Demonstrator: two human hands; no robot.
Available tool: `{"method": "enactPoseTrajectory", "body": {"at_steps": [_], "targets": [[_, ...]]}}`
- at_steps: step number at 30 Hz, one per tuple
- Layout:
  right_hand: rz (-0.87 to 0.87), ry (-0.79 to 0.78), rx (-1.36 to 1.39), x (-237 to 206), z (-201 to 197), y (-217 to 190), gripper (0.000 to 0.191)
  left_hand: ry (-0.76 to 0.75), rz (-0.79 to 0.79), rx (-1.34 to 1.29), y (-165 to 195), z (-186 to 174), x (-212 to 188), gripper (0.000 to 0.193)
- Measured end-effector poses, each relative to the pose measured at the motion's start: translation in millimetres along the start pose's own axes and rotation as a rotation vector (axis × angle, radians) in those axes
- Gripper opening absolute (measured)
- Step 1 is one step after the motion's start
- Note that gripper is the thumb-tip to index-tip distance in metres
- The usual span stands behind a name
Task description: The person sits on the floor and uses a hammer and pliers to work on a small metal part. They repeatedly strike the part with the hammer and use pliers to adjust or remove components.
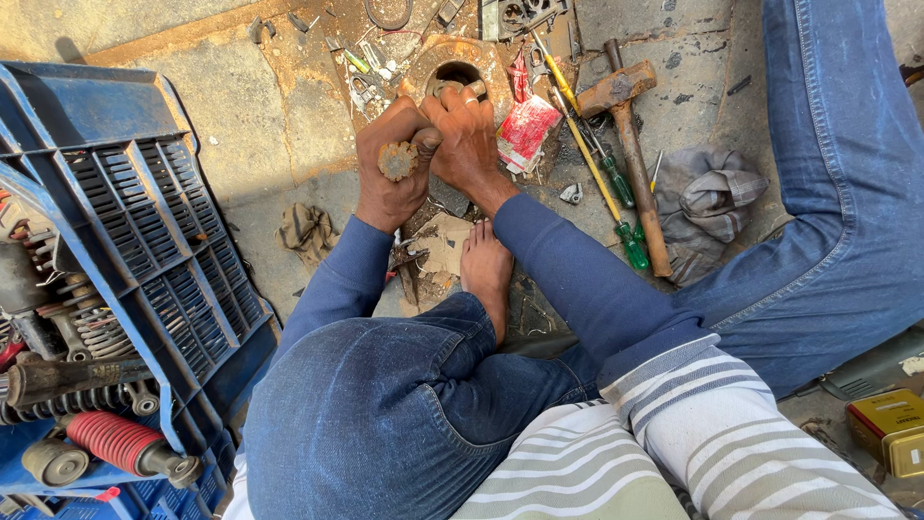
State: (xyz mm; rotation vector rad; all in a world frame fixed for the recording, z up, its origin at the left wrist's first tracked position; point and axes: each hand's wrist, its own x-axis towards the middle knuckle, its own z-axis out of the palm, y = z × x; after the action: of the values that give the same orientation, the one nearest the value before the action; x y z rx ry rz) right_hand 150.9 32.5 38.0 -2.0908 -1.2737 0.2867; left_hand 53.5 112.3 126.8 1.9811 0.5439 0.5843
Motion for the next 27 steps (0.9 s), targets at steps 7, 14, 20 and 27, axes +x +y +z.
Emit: {"method": "enactPoseTrajectory", "body": {"at_steps": [7, 14, 20, 27], "targets": [[-0.035, 0.011, -0.032, 1, -6, -2, 0.022, 0.009, 0.018, -0.065, -5, -1, 9, 0.046], [0.008, -0.079, 0.041, -3, -11, 8, 0.025, 0.061, 0.036, -0.062, -11, 6, 13, 0.045], [0.141, 0.077, -0.126, -53, -100, 83, 0.041, 0.11, 0.057, -0.118, -18, 13, 9, 0.046], [0.909, -0.448, -0.384, -102, -150, 155, 0.057, 0.18, 0.087, -0.107, -25, 23, 13, 0.044]]}}
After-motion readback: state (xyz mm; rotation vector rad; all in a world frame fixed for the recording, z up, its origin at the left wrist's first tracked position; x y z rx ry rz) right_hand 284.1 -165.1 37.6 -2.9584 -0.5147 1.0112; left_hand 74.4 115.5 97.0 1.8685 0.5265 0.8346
